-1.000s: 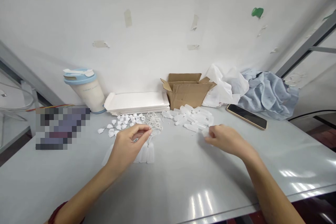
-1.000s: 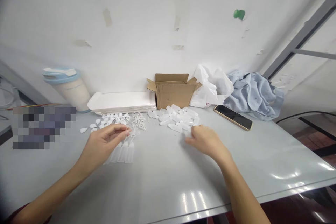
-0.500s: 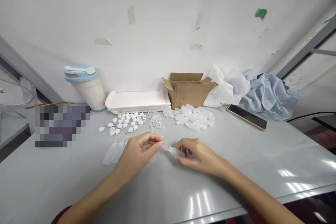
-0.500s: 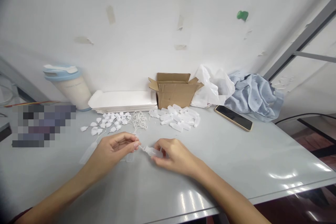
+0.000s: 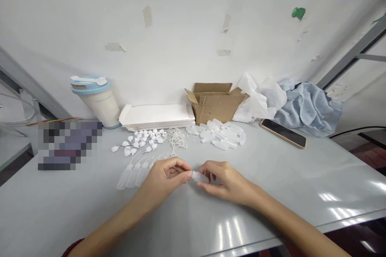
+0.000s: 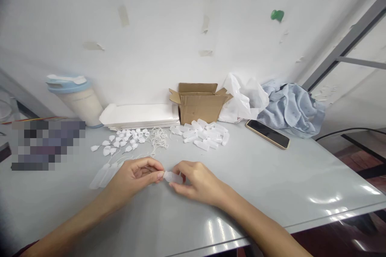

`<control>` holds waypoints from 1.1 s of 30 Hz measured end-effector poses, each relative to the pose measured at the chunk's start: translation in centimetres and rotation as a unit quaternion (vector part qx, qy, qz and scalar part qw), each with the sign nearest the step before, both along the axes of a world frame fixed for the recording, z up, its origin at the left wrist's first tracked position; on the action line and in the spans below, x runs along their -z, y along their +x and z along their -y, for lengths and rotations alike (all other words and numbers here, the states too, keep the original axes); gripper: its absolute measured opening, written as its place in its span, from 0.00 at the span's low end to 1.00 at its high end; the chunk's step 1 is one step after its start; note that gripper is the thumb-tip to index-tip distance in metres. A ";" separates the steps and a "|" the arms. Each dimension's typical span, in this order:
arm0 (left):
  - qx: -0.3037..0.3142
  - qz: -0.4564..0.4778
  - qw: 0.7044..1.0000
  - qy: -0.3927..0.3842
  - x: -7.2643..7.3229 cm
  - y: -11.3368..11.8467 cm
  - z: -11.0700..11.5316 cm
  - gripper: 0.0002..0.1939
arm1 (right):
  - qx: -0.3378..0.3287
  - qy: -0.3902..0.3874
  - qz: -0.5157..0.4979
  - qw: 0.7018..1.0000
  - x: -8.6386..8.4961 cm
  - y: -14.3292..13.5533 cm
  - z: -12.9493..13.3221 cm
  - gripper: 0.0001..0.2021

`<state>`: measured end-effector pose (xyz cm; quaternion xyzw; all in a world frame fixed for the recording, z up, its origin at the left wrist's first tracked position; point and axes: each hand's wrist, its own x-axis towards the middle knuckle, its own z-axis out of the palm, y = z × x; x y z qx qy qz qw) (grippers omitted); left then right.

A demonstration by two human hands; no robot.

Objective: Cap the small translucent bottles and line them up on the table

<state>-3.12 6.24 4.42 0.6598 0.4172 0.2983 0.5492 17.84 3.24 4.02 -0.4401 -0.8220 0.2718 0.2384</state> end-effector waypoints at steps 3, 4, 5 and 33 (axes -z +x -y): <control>0.005 0.008 1.000 -0.013 -0.1 0.0 0.0 0.06 | -0.011 0.016 -0.010 1.000 0.1 -0.1 0.1 0.09; 0.007 0.011 1.000 -0.014 -0.2 0.0 0.0 0.06 | -0.012 0.020 -0.014 1.000 0.1 -0.1 0.2 0.09; 0.009 0.014 1.000 -0.010 -0.2 0.1 0.0 0.06 | -0.012 0.024 -0.017 0.999 0.1 -0.1 0.2 0.09; 0.027 -0.119 0.830 0.545 -0.7 0.3 1.5 0.15 | 0.071 -0.150 -0.257 0.952 0.5 -1.2 0.3 0.14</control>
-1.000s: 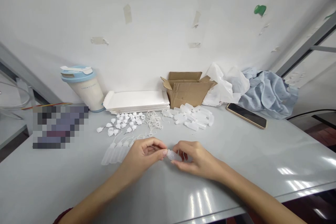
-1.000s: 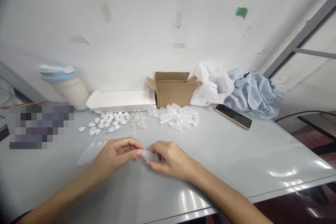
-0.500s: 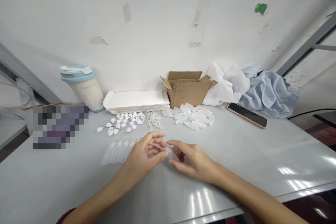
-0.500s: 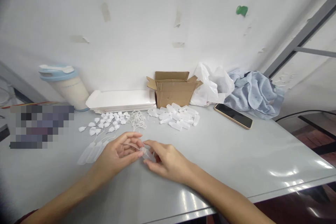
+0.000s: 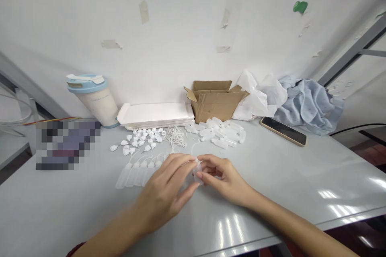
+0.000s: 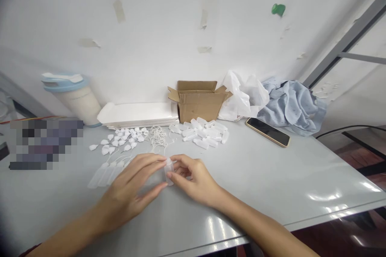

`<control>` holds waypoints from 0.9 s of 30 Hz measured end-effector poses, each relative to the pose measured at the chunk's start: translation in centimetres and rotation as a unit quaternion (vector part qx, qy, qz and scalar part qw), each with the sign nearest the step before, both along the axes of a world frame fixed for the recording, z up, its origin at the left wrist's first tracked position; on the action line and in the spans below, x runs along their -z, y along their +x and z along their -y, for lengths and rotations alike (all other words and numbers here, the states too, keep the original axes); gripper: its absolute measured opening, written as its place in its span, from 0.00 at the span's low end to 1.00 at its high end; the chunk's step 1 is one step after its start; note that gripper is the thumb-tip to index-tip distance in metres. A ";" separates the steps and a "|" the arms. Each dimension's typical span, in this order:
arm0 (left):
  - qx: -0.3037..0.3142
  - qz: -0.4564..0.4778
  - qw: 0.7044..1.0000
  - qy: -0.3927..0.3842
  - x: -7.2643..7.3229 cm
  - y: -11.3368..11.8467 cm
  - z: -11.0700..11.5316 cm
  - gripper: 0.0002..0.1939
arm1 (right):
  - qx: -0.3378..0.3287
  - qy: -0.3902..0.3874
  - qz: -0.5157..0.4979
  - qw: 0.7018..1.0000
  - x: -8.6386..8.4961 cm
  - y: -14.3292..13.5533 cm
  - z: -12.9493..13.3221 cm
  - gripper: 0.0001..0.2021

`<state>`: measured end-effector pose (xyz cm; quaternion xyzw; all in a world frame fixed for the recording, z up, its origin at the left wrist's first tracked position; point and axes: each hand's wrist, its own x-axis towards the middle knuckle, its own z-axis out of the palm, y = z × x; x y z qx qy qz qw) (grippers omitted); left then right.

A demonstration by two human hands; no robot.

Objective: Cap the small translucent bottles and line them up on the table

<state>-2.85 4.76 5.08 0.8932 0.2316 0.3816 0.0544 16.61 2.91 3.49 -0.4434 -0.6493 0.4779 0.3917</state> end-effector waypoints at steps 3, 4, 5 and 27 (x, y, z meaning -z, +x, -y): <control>-0.002 -0.052 0.997 0.060 0.1 0.3 0.1 0.16 | -0.001 -0.044 -0.038 0.998 0.1 -0.2 -0.1 0.15; -0.009 -0.062 0.995 0.076 0.2 0.3 0.1 0.16 | -0.004 -0.057 -0.049 0.997 0.1 -0.2 -0.1 0.15; -0.015 -0.070 0.994 0.088 0.3 0.4 0.1 0.16 | -0.006 -0.068 -0.058 0.996 0.2 -0.3 -0.2 0.16; -0.051 -0.191 0.966 -0.169 1.1 -1.6 -1.8 0.14 | -0.103 0.083 0.134 0.982 -0.2 -0.3 -0.2 0.24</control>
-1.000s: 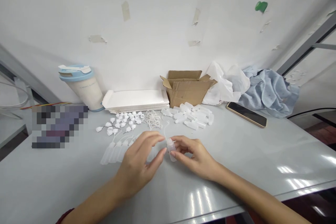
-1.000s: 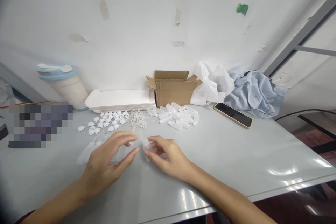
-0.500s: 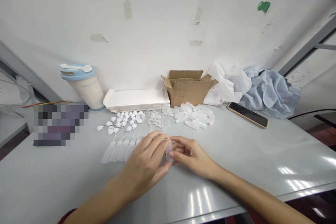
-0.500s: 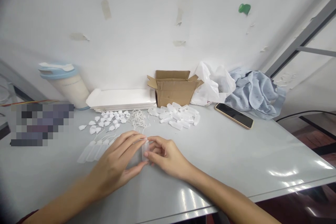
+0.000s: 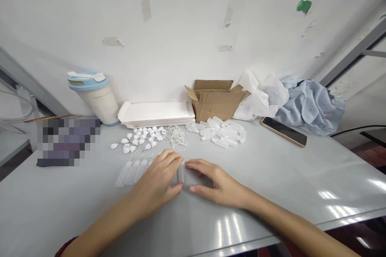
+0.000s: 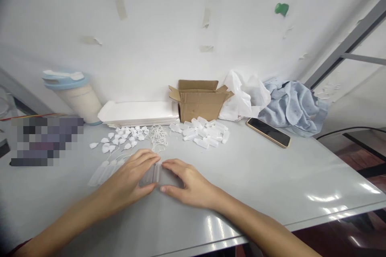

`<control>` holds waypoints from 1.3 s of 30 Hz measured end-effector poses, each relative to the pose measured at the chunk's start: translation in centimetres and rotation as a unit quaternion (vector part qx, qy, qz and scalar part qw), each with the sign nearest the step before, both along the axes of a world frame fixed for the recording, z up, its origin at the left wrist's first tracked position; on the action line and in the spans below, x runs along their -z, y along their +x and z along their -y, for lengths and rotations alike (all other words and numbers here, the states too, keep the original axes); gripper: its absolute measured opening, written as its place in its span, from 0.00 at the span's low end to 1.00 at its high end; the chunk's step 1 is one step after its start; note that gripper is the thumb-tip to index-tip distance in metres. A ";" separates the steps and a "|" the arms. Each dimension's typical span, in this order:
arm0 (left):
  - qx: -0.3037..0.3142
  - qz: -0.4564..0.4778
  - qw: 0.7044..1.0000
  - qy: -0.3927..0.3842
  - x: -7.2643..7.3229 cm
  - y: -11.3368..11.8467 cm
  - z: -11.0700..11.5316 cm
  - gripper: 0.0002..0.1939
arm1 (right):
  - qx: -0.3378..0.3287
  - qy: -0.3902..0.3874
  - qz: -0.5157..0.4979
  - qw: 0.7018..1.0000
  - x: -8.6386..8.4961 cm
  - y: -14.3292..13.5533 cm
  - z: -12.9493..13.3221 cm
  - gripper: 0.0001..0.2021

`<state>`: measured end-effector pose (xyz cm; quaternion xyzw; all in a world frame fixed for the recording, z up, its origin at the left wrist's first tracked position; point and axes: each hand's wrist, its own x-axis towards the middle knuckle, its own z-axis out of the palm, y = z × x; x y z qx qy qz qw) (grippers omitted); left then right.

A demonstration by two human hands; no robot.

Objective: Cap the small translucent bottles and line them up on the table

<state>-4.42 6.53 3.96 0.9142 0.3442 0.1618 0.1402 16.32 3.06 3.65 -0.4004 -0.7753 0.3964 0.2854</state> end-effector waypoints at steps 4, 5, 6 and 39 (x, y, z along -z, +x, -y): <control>-0.009 -0.012 1.000 -0.016 0.0 -0.1 -0.1 0.14 | -0.003 0.003 0.012 1.000 -0.1 0.1 0.1 0.24; -0.010 -0.013 1.000 -0.020 0.0 -0.1 -0.1 0.14 | -0.005 0.003 0.015 1.000 -0.1 0.1 0.1 0.25; -0.011 -0.015 1.000 -0.023 -0.1 -0.1 -0.1 0.13 | -0.006 0.002 0.017 1.000 -0.1 0.1 0.1 0.25; -0.059 0.009 0.997 0.054 0.3 -2.7 -3.3 0.19 | 0.190 -0.001 -0.021 0.981 -0.2 2.1 -1.5 0.12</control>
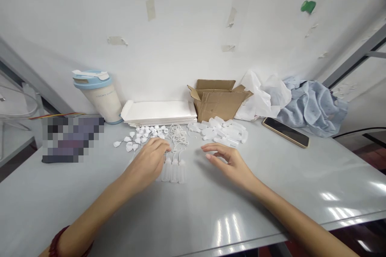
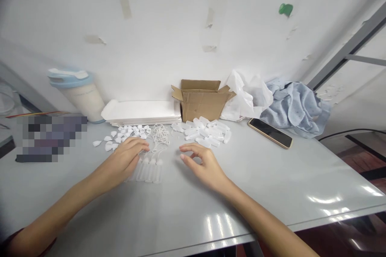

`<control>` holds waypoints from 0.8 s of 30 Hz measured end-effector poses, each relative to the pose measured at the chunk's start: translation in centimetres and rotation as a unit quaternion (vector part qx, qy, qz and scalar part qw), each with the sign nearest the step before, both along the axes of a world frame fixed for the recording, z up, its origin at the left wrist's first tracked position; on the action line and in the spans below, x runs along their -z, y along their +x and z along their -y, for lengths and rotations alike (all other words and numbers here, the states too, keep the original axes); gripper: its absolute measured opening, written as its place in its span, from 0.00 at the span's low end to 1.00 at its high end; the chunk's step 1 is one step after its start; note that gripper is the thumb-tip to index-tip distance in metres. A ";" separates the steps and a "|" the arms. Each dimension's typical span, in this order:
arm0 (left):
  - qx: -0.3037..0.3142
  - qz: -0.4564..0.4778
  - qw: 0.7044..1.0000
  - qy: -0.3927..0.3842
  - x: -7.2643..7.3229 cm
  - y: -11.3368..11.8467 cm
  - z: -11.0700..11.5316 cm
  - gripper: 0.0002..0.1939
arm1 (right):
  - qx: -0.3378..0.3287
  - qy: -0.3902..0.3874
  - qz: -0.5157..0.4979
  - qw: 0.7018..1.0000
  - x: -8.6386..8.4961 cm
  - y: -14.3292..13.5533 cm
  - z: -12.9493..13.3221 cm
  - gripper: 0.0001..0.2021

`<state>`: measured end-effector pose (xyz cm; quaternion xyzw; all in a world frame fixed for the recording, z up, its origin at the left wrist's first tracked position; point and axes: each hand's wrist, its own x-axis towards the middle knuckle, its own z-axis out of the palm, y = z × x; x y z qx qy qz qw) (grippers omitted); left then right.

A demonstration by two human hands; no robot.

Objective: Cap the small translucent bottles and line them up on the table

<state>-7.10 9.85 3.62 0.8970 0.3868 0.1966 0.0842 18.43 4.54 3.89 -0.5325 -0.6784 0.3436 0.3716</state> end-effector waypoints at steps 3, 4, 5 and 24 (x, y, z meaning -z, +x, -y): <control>0.015 -0.011 1.000 0.008 0.5 0.2 0.0 0.21 | 0.029 0.028 0.015 0.999 0.1 0.4 -0.3 0.11; 0.018 -0.015 1.000 0.008 0.7 0.3 0.0 0.22 | 0.038 0.045 0.028 0.998 0.2 0.6 -0.4 0.11; 0.020 -0.020 1.000 0.005 0.8 0.4 0.1 0.23 | 0.045 0.067 0.047 0.996 0.4 0.8 -0.6 0.11; -0.097 0.110 0.989 -0.032 -0.9 1.0 0.7 0.25 | 0.031 0.139 0.366 0.920 1.8 4.0 -2.3 0.16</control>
